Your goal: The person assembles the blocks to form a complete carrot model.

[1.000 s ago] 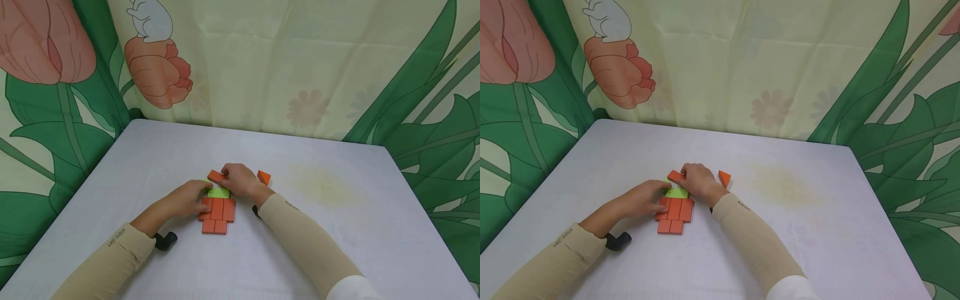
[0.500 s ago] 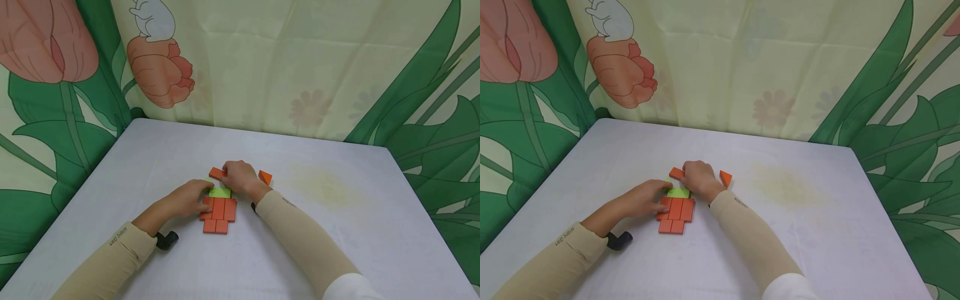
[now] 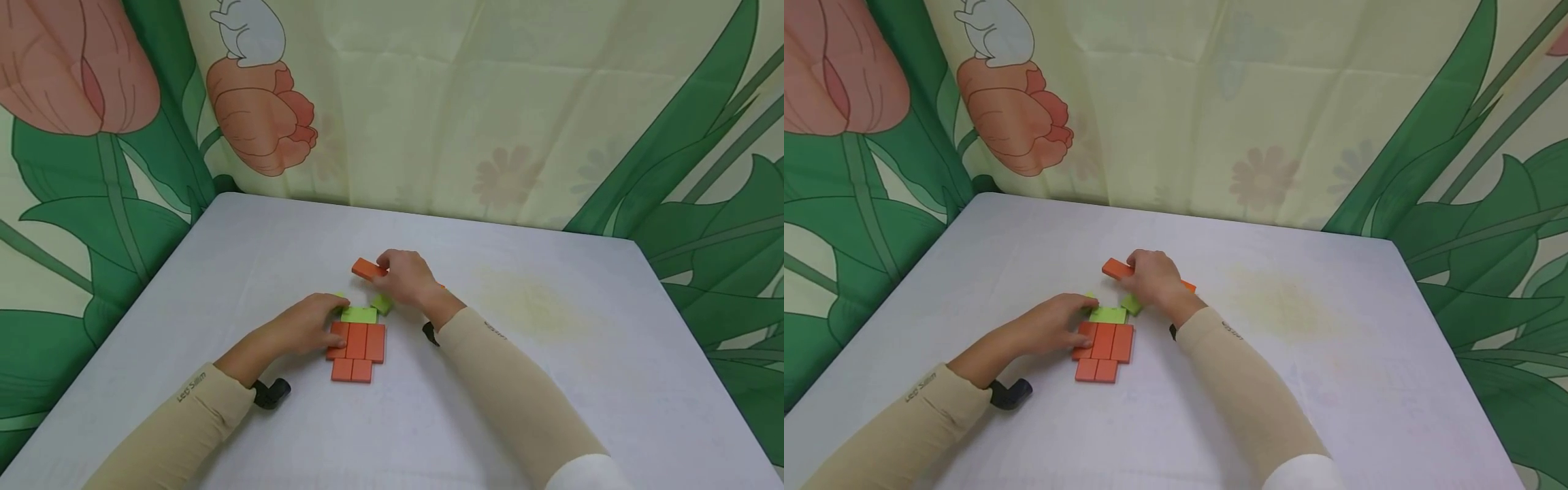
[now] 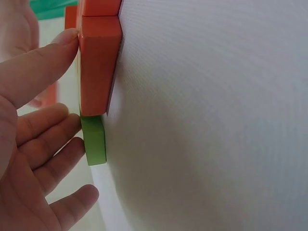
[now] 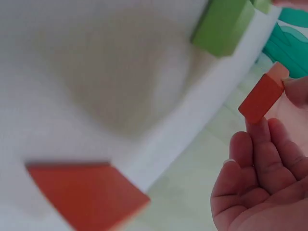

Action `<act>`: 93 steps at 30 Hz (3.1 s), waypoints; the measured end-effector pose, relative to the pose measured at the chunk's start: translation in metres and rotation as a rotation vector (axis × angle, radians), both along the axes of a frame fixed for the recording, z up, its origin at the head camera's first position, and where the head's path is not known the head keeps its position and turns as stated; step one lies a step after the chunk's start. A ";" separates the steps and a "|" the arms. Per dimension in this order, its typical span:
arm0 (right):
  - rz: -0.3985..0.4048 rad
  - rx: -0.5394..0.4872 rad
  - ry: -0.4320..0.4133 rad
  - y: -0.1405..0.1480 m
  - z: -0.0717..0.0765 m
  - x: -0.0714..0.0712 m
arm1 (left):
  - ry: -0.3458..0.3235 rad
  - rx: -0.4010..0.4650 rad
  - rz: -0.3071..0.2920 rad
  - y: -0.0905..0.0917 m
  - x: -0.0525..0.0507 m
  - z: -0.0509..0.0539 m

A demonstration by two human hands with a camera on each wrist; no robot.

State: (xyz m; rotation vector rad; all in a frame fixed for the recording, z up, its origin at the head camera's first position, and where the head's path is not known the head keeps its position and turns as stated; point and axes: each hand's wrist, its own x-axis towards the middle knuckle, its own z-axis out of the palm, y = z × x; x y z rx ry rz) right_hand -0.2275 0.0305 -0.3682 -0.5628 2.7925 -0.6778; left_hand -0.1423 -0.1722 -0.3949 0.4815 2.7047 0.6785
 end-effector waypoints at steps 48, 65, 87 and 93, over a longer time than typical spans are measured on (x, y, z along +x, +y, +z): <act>0.471 0.005 0.177 0.011 -0.018 0.142 | 0.040 0.038 -0.038 -0.003 0.000 0.002; 0.492 0.109 0.281 0.010 -0.019 0.144 | 0.005 0.050 -0.046 -0.007 0.000 0.002; 0.387 0.155 0.073 0.024 -0.020 0.129 | -0.036 0.027 -0.141 -0.012 0.005 0.008; 0.375 0.161 0.041 0.023 -0.019 0.129 | -0.030 0.026 -0.141 -0.013 0.004 0.006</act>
